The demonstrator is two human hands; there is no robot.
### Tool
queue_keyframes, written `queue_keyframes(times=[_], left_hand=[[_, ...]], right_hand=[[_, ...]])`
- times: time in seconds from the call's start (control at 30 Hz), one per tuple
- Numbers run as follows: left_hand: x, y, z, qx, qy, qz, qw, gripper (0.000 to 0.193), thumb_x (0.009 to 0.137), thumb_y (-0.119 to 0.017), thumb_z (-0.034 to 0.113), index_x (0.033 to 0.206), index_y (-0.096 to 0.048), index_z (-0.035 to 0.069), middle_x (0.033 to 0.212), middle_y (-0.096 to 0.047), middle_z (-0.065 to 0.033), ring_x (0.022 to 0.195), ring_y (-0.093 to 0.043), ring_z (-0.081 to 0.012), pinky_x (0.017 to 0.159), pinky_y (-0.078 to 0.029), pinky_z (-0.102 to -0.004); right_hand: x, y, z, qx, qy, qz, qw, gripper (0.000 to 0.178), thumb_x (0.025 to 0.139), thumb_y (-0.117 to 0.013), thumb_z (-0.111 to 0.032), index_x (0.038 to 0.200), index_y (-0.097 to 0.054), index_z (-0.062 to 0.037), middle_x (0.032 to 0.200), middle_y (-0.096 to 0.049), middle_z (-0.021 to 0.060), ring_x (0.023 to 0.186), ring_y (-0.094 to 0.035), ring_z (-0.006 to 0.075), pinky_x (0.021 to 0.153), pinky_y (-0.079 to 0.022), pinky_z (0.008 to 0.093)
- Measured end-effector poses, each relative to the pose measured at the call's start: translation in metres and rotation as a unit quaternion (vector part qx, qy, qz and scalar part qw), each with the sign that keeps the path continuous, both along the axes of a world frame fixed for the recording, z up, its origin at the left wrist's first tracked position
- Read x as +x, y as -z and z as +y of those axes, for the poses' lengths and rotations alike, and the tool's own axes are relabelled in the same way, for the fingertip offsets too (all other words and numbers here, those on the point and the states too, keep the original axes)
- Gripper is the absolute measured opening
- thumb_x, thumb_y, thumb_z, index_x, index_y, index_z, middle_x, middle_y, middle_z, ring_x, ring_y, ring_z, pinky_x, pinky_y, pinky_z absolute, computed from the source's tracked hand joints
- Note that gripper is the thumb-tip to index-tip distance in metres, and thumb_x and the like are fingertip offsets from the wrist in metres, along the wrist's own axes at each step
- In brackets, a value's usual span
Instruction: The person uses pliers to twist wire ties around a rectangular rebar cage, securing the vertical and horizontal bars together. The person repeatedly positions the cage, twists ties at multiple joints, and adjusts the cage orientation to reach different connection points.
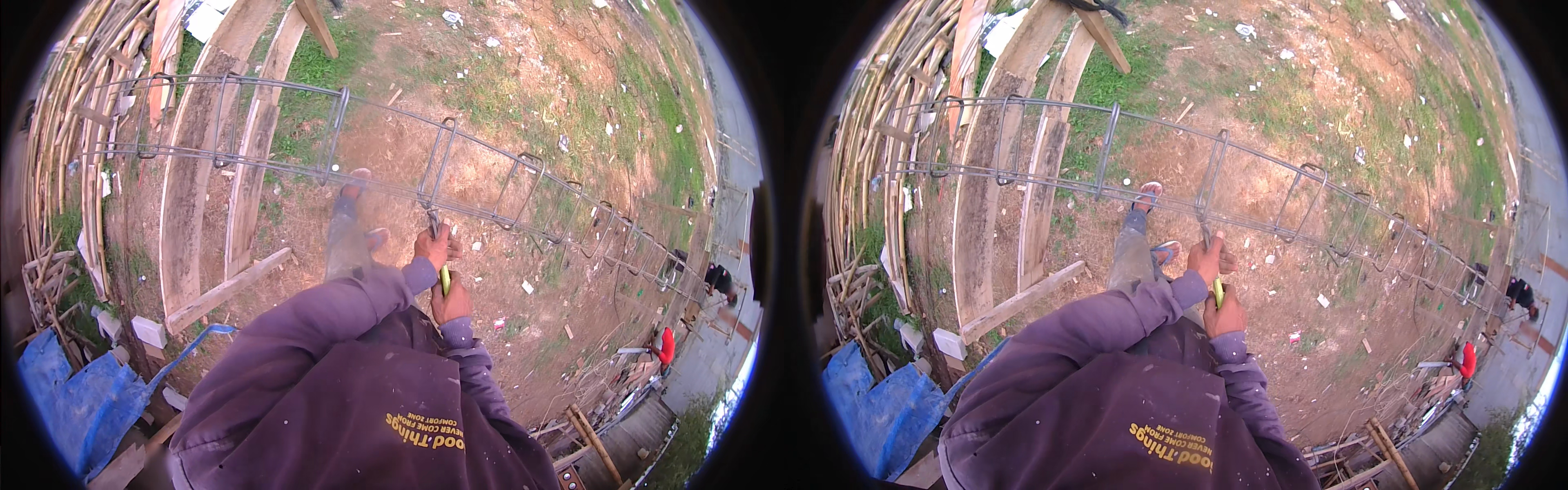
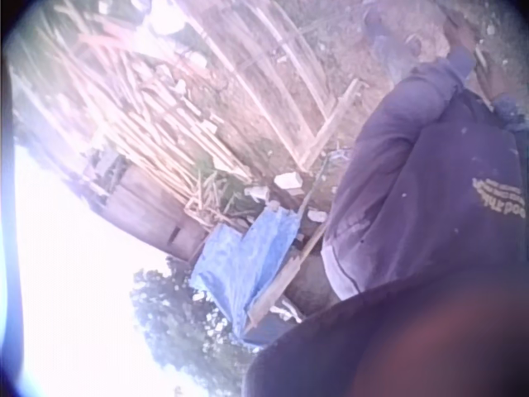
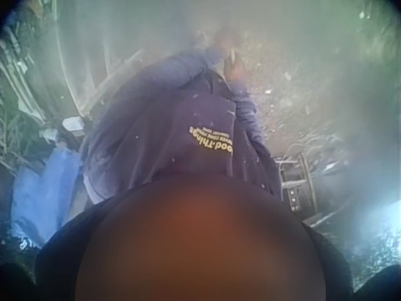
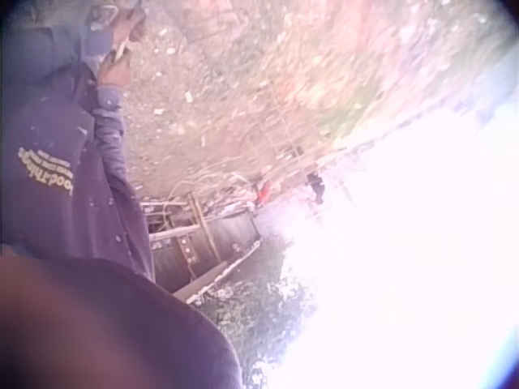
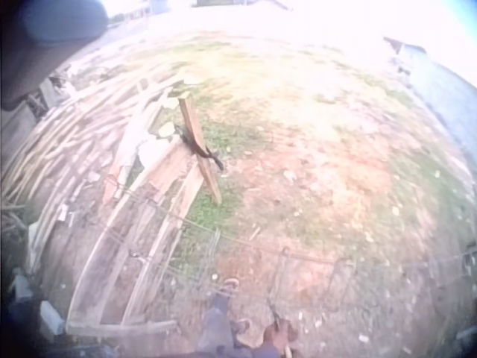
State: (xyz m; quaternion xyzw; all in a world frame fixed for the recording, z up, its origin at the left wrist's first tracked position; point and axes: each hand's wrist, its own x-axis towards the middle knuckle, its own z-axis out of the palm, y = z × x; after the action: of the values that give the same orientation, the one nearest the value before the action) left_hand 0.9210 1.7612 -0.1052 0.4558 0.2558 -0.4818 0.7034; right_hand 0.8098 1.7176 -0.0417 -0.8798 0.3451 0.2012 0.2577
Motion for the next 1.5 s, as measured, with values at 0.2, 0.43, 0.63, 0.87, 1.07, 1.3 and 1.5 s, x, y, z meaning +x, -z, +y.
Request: queue_keyframes(times=[0.2,0.43,0.63,0.87,1.07,1.3,1.5], left_hand=[[0.009,0.004,0.014,-0.284,-0.011,0.147,0.948,0.044,0.091,-0.058,0.049,0.099,-0.058,0.005,0.078,-0.066,-0.0104,0.079,-0.068,-0.0316,0.079,-0.052,-0.0485],[-0.005,0.014,-0.038,-0.201,-0.170,0.145,0.954,0.031,0.091,-0.059,0.032,0.070,-0.050,0.010,0.057,-0.050,-0.0069,0.057,-0.057,-0.0252,0.063,-0.050,-0.0424],[0.012,0.021,-0.077,-0.150,-0.212,0.157,0.953,0.021,0.088,-0.062,0.027,0.083,-0.058,0.006,0.080,-0.066,-0.0138,0.078,-0.065,-0.0288,0.080,-0.052,-0.0432],[0.012,0.014,-0.013,-0.274,-0.061,0.148,0.948,0.028,0.090,-0.065,0.032,0.090,-0.059,0.004,0.086,-0.066,-0.0151,0.097,-0.065,-0.0324,0.085,-0.051,-0.0457],[-0.002,0.018,-0.021,-0.092,-0.039,0.131,0.986,0.038,0.087,-0.068,0.034,0.068,-0.047,0.009,0.054,-0.046,-0.0043,0.051,-0.051,-0.0207,0.054,-0.045,-0.0390],[0.004,0.005,-0.034,0.069,-0.014,0.004,0.998,0.036,0.085,-0.071,0.035,0.073,-0.052,0.006,0.061,-0.053,-0.0065,0.049,-0.055,-0.0192,0.050,-0.049,-0.0359],[0.013,0.034,0.010,-0.331,0.044,0.142,0.932,0.034,0.088,-0.065,0.038,0.074,-0.053,0.010,0.061,-0.052,-0.0032,0.062,-0.058,-0.0195,0.071,-0.050,-0.0404]], right_hand=[[0.004,0.006,-0.056,0.676,0.231,0.065,0.697,0.025,0.080,-0.074,-0.010,0.091,-0.058,0.0046,0.071,-0.062,0.0117,0.053,-0.063,0.0229,0.047,-0.052,0.0343],[0.001,-0.005,-0.030,-0.137,-0.003,-0.001,0.991,0.046,0.068,-0.068,-0.012,0.111,-0.052,-0.0070,0.101,-0.059,0.0160,0.090,-0.061,0.0388,0.079,-0.047,0.0477],[0.047,0.032,-0.129,-0.075,-0.127,0.003,0.989,0.041,0.069,-0.072,-0.015,0.107,-0.057,-0.0085,0.089,-0.064,0.0148,0.083,-0.064,0.0381,0.070,-0.050,0.0466],[0.009,0.030,-0.109,0.733,0.197,0.194,0.621,0.025,0.079,-0.075,-0.014,0.082,-0.052,-0.0050,0.060,-0.043,0.0000,0.051,-0.046,0.0144,0.053,-0.046,0.0325],[-0.019,0.025,-0.036,0.325,0.115,-0.107,0.933,0.051,0.081,-0.072,-0.029,0.115,-0.055,0.0053,0.092,-0.065,0.0131,0.082,-0.065,0.0292,0.073,-0.052,0.0405],[-0.008,0.042,-0.014,-0.048,0.096,-0.003,0.994,0.046,0.080,-0.070,-0.030,0.112,-0.056,0.0006,0.086,-0.065,0.0177,0.073,-0.062,0.0446,0.071,-0.051,0.0487],[-0.006,0.041,-0.044,0.564,0.220,0.092,0.791,0.049,0.075,-0.078,-0.028,0.108,-0.058,0.0011,0.087,-0.067,0.0135,0.072,-0.066,0.0253,0.067,-0.052,0.0397]])
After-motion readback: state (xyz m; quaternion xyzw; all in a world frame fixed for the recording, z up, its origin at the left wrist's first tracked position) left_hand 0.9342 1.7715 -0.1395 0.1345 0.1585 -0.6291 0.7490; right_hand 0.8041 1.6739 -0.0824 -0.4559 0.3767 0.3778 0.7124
